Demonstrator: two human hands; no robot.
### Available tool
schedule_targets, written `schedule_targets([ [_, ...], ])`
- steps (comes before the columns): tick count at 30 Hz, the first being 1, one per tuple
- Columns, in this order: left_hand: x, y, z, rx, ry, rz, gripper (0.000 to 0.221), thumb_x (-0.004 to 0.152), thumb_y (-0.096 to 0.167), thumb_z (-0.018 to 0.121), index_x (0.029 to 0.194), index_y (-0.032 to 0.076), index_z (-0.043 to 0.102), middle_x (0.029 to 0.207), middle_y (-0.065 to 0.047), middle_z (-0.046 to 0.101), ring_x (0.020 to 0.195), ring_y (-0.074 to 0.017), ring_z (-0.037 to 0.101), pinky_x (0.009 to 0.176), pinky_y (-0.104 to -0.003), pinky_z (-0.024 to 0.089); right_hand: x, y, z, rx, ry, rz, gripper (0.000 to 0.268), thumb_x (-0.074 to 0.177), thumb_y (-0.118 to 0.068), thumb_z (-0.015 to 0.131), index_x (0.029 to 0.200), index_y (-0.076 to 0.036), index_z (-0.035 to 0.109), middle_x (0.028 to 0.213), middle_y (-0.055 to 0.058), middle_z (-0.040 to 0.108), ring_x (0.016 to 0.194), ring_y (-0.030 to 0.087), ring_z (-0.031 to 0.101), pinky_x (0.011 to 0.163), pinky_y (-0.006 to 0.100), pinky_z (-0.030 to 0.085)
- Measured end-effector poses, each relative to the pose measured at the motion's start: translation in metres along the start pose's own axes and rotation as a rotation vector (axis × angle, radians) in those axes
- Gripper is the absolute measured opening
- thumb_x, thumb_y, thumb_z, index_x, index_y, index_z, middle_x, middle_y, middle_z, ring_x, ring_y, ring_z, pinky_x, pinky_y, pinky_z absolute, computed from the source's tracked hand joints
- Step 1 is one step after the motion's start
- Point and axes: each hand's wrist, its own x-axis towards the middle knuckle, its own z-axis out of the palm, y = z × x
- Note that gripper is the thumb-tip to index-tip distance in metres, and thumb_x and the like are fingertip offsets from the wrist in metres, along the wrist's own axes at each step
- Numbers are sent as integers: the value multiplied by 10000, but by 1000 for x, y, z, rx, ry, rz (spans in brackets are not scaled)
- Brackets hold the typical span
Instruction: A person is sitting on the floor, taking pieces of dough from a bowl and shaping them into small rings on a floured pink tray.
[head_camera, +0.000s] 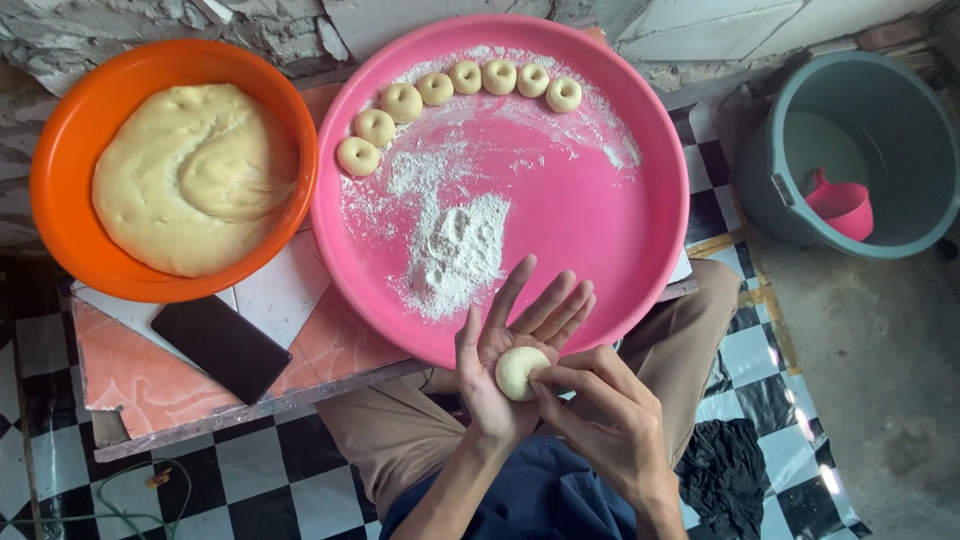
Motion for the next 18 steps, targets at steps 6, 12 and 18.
schedule_targets([
  [6,-3,0,-2,10,-25,-13,674,1110,527,197,1658,144,272,1563,-199,500,1533,-388,390,1362,-561,236,0,-4,3,22,5,-10,243,730,-32,843,965,-83,817,879,-11,677,672,63,595,550,190,491],
  [12,0,1,-3,74,-51,0,690,1107,534,151,1651,130,279,1539,-182,532,1515,-371,423,1359,-556,245,-2,1,5,98,27,9,200,753,-9,814,946,-59,813,859,-2,666,655,67,581,535,190,475],
  [18,11,-7,5,36,-33,-48,683,1101,525,147,1634,125,300,1518,-185,550,1492,-372,446,1331,-539,287,-3,6,-3,169,100,23,281,753,-19,846,1029,-65,810,884,15,671,692,81,598,576,207,481],
])
